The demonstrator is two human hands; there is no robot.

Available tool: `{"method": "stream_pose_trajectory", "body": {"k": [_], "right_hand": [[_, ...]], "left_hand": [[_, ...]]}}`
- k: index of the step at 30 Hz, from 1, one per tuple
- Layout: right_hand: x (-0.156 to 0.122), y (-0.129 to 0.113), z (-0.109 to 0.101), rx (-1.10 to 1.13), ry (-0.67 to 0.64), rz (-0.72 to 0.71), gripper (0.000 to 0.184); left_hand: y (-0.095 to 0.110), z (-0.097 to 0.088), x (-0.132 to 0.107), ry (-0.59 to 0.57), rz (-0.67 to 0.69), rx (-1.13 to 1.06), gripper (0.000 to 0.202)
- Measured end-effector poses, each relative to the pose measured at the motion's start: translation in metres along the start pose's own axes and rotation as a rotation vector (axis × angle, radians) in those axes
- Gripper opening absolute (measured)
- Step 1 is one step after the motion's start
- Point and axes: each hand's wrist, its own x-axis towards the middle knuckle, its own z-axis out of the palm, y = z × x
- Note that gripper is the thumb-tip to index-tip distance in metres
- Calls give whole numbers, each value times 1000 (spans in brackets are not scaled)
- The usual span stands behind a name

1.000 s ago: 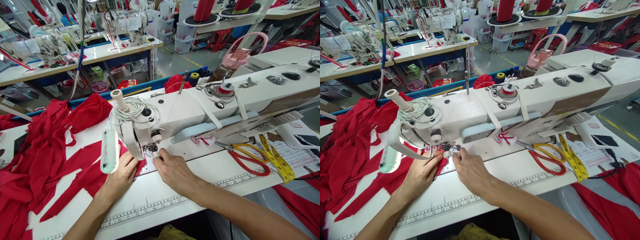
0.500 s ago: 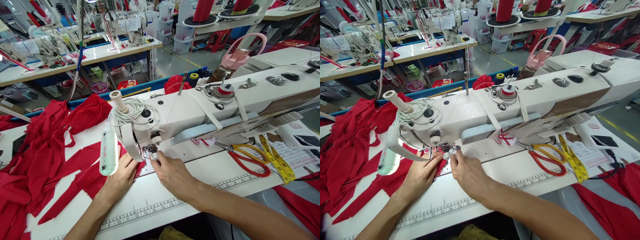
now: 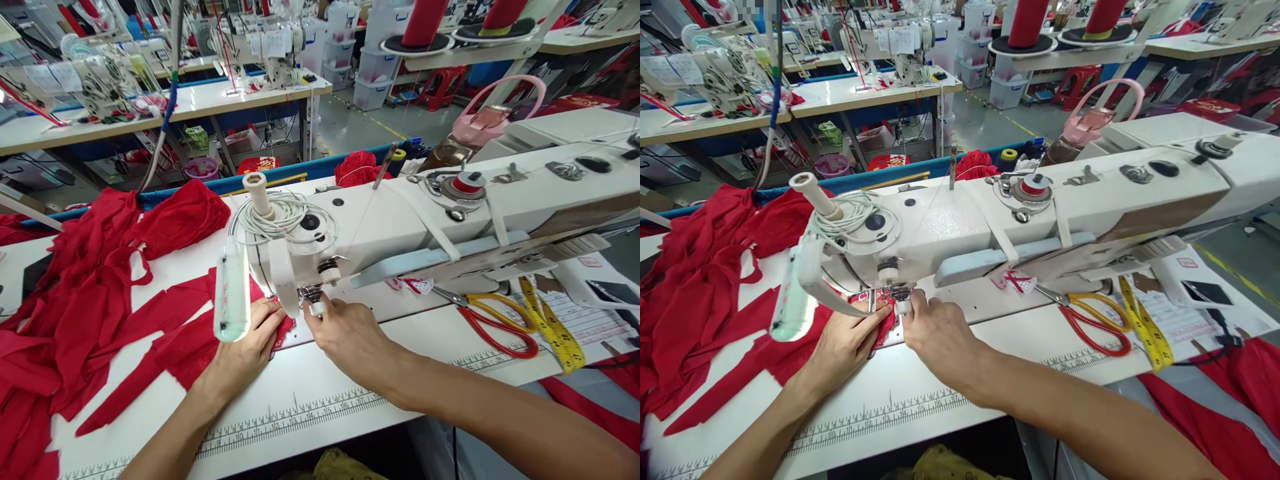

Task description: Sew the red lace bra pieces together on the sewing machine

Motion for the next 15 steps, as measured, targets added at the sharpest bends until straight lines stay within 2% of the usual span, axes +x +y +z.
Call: {"method": "stream_pose_trajectory", "body": {"k": [8,15], "right_hand": [[3,-3,3,-31,-20,-12,41],[9,-10,-8,-41,41,-140,26]], "left_hand": [[-3,3,-5,5,-1,-3,27],[-5,4,-6,23,13,0,27]]}}
